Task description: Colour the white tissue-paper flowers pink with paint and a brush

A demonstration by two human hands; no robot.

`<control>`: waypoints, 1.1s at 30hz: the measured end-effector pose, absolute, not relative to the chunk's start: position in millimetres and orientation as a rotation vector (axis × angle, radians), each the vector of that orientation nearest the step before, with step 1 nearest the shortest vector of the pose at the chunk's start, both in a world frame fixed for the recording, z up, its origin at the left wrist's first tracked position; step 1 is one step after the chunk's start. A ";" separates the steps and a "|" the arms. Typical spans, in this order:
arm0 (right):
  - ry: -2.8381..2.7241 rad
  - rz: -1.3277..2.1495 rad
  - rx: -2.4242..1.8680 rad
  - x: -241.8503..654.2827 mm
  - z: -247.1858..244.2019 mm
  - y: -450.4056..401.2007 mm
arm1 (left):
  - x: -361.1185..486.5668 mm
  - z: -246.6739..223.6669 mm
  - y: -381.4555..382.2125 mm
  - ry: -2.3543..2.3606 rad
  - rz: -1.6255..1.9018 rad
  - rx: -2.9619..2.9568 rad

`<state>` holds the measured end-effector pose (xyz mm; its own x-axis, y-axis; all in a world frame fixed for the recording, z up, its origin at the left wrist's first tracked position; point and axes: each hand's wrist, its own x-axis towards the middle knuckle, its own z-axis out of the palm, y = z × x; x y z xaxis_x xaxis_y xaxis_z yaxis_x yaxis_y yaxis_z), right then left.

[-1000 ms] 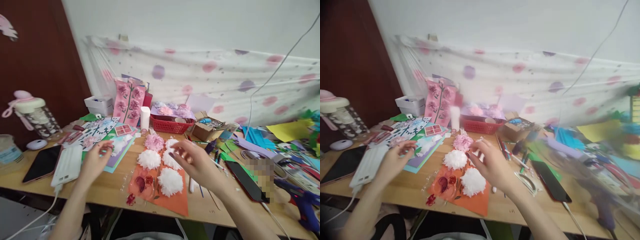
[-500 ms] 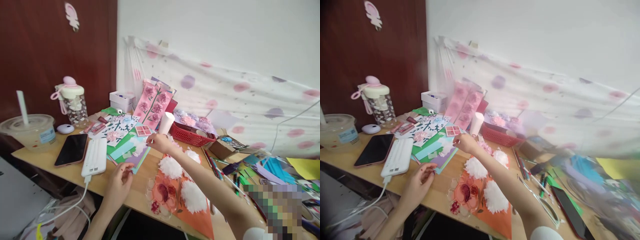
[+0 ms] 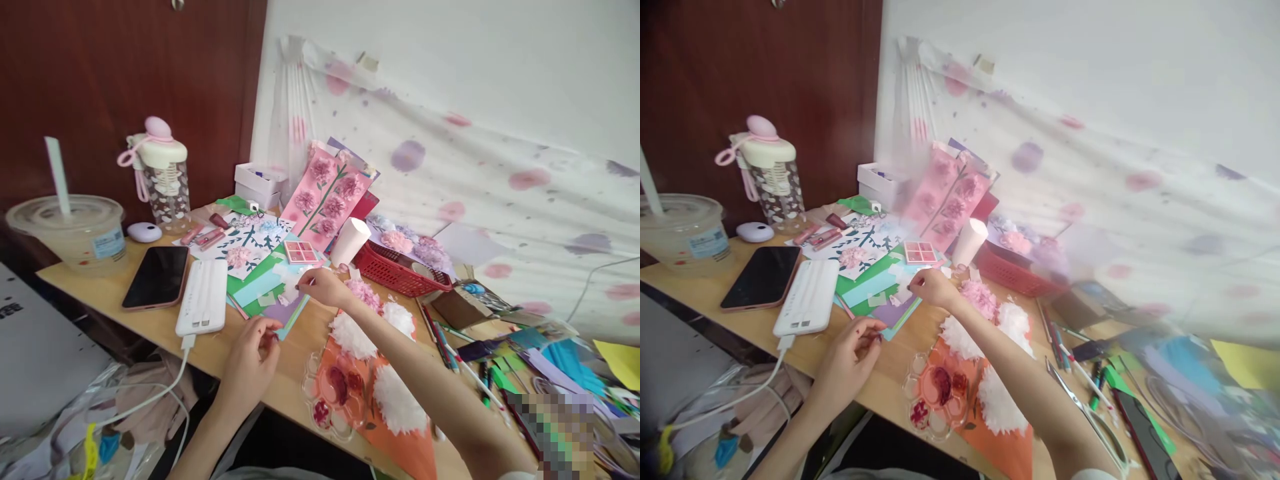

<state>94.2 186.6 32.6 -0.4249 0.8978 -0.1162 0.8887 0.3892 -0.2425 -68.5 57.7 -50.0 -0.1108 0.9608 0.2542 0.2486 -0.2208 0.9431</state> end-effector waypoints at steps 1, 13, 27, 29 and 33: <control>-2.575 0.383 -1.643 92.7 34.9 184.2 | -68.4 -49.9 57.2 1.365 1.387 1.484; -2.625 0.270 -1.181 46.7 23.5 155.1 | -78.8 -36.2 48.8 1.500 1.458 1.345; -2.195 0.336 -0.657 93.3 30.3 44.8 | -58.9 -2.4 32.2 1.232 1.242 1.485; -2.192 0.376 -0.695 102.1 31.9 32.6 | -53.4 2.5 23.5 1.174 1.196 1.479; -1.969 0.419 -0.762 113.2 29.2 6.1 | -36.7 8.9 3.9 1.117 1.093 1.537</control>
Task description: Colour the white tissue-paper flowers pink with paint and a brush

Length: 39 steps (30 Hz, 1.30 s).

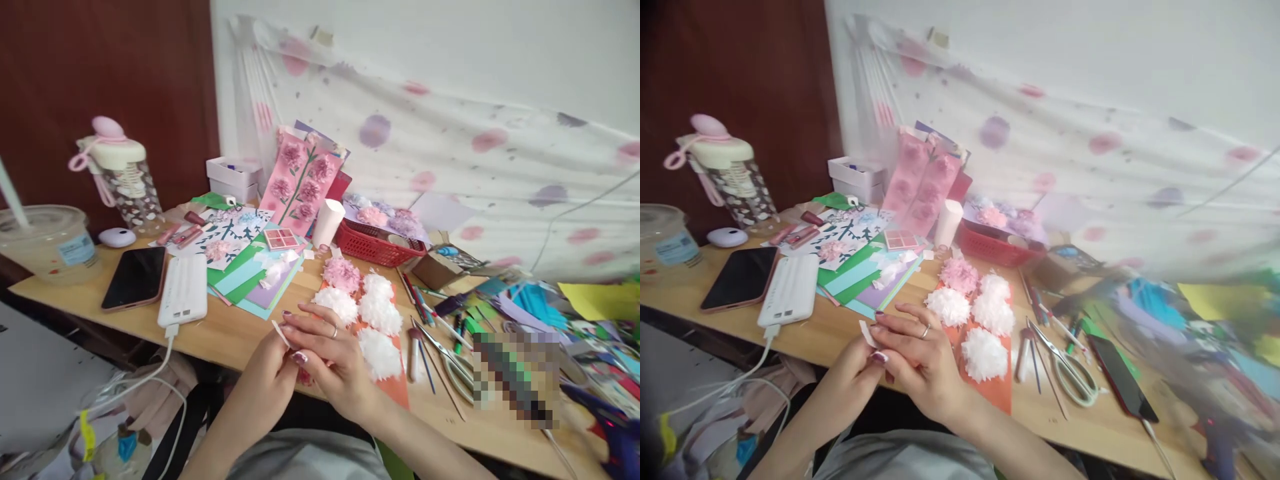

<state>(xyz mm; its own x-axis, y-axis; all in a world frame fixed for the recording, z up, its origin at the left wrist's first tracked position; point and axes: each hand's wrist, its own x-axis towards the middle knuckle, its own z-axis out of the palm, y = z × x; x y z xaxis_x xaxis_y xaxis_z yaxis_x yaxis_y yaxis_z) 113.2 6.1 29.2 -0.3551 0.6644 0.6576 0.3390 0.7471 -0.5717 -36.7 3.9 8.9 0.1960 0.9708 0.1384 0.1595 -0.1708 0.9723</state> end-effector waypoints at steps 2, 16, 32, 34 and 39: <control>-1.814 0.488 -0.793 117.2 26.3 -6.4 | -28.6 11.3 -5.7 1.072 1.038 1.605; -1.153 0.688 -0.884 141.3 23.5 -80.8 | 16.1 30.7 -42.8 0.677 0.681 2.082; -0.968 0.442 -1.035 159.3 -5.9 -105.7 | 49.7 15.4 -58.4 0.641 0.587 1.821; -0.955 0.482 -1.061 160.8 -14.5 -101.6 | 49.4 7.7 -55.6 0.648 0.546 1.779; -1.063 0.522 -1.069 167.3 -20.9 -104.8 | 47.4 2.4 -51.1 0.614 0.457 1.853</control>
<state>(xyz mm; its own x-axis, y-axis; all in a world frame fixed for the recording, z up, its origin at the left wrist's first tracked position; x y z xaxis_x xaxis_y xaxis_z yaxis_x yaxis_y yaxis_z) 167.3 -104.8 -20.9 0.4355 0.7845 0.4416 0.1304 0.4304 -0.8932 47.4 -51.1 2.4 0.7929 0.6089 0.0211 0.1953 -0.2869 0.9378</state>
